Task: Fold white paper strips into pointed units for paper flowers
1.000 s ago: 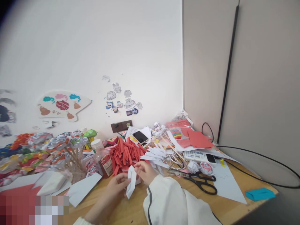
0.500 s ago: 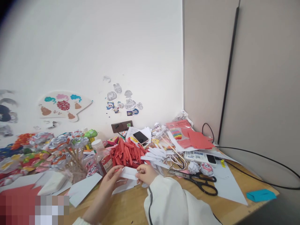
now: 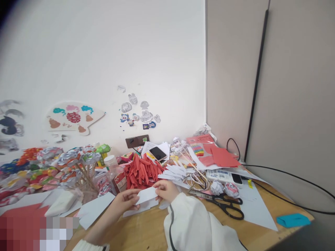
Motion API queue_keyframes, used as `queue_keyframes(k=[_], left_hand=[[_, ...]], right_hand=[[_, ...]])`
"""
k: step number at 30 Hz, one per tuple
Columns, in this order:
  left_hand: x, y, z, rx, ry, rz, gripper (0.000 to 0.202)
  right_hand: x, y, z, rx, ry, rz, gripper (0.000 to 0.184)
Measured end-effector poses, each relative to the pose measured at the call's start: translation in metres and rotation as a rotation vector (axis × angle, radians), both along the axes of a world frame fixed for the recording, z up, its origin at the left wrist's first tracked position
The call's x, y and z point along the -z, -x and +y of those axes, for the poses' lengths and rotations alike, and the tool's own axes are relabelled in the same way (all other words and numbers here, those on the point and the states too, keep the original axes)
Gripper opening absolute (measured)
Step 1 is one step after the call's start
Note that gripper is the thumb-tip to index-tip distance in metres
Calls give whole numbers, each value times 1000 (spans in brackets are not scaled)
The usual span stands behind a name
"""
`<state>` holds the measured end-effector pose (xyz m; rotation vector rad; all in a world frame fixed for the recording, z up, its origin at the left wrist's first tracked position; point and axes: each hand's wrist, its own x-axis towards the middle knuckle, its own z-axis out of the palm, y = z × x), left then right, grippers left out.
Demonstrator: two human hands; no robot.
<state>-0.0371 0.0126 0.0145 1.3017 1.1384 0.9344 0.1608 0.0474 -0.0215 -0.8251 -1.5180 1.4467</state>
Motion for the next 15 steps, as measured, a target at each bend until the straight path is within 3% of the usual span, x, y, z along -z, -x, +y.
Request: queue_keyframes(k=[9, 15], left_hand=[[2, 2, 3, -73, -28, -9, 36], [-3, -2, -2, -75, 39, -116, 30]], right_hand=[[-1, 1, -1, 13, 8, 118, 31], [0, 2, -3, 56, -118, 66, 23]])
